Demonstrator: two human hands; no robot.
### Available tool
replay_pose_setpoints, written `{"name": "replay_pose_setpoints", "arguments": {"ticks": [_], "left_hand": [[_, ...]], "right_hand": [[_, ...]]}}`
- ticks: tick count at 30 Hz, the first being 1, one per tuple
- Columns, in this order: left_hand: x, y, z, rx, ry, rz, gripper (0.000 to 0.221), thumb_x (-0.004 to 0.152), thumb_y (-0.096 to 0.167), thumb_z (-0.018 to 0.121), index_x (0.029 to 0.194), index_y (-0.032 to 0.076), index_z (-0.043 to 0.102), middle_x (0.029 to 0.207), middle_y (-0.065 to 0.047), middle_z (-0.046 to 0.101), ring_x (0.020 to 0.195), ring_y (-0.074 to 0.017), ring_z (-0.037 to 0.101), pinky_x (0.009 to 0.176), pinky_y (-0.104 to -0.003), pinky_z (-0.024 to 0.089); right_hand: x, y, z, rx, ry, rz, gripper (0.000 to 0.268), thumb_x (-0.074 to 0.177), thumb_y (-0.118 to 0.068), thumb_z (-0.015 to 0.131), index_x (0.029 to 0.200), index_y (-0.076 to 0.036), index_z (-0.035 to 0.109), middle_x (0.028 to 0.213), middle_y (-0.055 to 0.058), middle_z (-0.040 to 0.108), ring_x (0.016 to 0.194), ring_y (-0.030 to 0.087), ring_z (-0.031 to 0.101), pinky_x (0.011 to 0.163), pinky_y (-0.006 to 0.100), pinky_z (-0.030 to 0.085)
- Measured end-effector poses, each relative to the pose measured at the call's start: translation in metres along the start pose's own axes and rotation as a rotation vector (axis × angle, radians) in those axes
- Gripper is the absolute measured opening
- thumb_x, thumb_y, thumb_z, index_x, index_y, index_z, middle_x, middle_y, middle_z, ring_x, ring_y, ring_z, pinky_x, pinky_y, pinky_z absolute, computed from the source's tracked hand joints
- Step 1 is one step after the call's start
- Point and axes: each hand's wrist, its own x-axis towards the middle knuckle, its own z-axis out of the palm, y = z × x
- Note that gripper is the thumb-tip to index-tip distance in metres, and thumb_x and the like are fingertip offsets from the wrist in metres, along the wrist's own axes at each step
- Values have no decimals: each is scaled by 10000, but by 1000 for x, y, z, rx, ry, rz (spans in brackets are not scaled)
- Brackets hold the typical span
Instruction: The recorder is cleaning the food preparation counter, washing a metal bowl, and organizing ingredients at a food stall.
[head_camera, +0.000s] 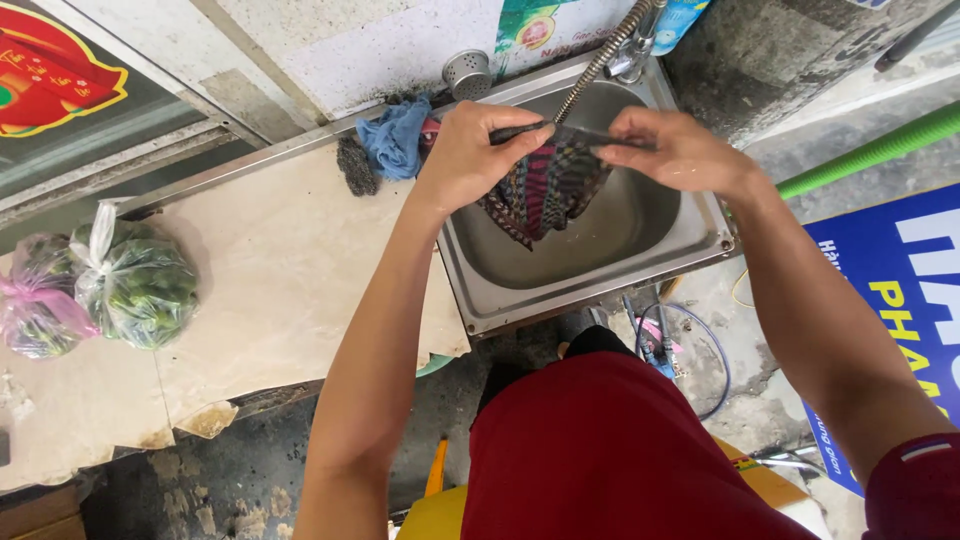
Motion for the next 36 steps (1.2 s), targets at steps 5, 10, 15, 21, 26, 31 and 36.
{"name": "replay_pose_setpoints", "arguments": {"ticks": [5,10,15,21,26,31,36], "left_hand": [[4,-7,2,36,67,-147,156,982,208,757,1047,69,786,820,-69,769,704,-125,670,666,-314,521],[9,0,22,-17,71,181,378,989,118,722,1300,165,512,1035,-74,721,962,-153,703,848,-312,546],[-4,23,13,-230,12,88,613,1053,184,824,1513,225,421,926,-78,682,845,-216,664,796,-340,552],[-33,-41,75,-400,134,246,750,852,225,901,1434,72,455,1225,-116,625,1114,-190,586,946,-353,496],[-31,-105,110,-590,230,-383,232,923,104,715,1137,16,726,887,-59,752,766,-140,577,693,-302,473],[-1,-72,135,-460,362,-241,416,740,-85,651,1138,28,691,975,-69,739,923,-167,693,841,-296,536],[3,-43,168,-490,400,-222,613,703,-96,609,1286,89,646,1114,-106,728,1086,-245,713,984,-319,544]], "right_hand": [[-15,-30,-28,244,229,-314,224,1040,-73,697,1249,-11,650,1132,1,686,1076,78,665,917,276,554],[-12,-93,-29,244,150,-165,497,934,-98,777,1413,-88,646,949,12,652,851,72,589,742,280,533],[2,-86,-21,99,188,-315,263,947,-82,822,1170,6,716,981,1,709,907,53,596,776,260,522],[-3,-98,-21,447,210,-330,155,1009,-58,774,1143,-24,704,1004,-36,701,923,48,642,814,227,548],[-38,-8,-9,760,580,-166,109,1075,-28,787,1144,-47,705,935,-42,607,869,55,547,874,232,488],[-39,45,68,789,494,175,482,914,-61,731,1364,-110,568,1208,-12,656,1110,111,629,917,300,519],[-3,56,149,888,299,-205,1119,789,-66,829,1622,-251,105,1494,-24,454,1332,94,510,1089,278,438]]}}
